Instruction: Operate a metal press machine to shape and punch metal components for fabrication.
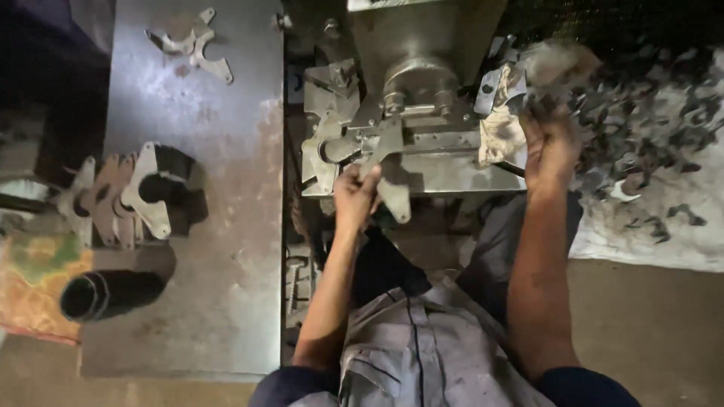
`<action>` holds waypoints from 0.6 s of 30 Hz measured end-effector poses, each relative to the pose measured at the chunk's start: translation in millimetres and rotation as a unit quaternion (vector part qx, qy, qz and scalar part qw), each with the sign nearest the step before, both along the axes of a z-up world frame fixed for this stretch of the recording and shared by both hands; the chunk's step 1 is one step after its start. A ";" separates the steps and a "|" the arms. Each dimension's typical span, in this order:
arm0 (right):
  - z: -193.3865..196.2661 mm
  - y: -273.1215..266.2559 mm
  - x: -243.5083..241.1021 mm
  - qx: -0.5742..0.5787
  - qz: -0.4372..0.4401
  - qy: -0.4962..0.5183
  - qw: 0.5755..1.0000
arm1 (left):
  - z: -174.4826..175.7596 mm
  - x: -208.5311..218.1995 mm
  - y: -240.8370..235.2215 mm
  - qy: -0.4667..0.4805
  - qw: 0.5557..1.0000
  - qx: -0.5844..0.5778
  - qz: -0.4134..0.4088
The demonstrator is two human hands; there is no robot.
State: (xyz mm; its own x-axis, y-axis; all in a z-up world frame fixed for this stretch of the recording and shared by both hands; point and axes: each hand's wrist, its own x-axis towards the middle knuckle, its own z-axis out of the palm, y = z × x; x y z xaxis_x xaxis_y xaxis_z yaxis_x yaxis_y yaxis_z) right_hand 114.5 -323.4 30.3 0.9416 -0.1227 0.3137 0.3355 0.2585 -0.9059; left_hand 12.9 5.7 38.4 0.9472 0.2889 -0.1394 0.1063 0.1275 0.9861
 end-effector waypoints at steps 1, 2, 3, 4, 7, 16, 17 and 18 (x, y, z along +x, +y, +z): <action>-24.4 -4.9 8.1 0.102 -0.014 0.042 0.994 | -3.3 9.7 -9.1 -0.025 0.999 -0.046 0.001; -47.9 -10.3 17.3 0.203 -0.028 0.084 0.975 | -5.7 20.1 -18.2 -0.051 0.995 -0.091 0.003; -68.6 4.6 16.3 0.196 -0.023 0.078 0.977 | -9.7 34.3 -21.4 -0.058 0.994 -0.097 0.007; -90.2 18.5 16.2 0.089 0.013 0.121 0.989 | -13.7 49.2 -24.8 -0.039 0.993 -0.110 0.032; -46.4 94.7 -39.0 -0.077 0.090 0.235 0.965 | -18.0 68.4 -31.7 0.004 0.995 -0.067 0.076; -25.2 173.4 -58.1 0.014 0.070 0.226 0.971 | -33.7 84.4 -23.7 -0.058 0.991 0.043 0.113; -19.3 175.7 -57.4 0.002 0.045 0.233 0.971 | -29.2 84.5 -24.5 -0.080 0.992 0.003 0.101; -21.3 176.2 -52.8 -0.001 0.047 0.231 0.972 | -36.1 90.8 -23.3 -0.081 0.991 0.001 0.104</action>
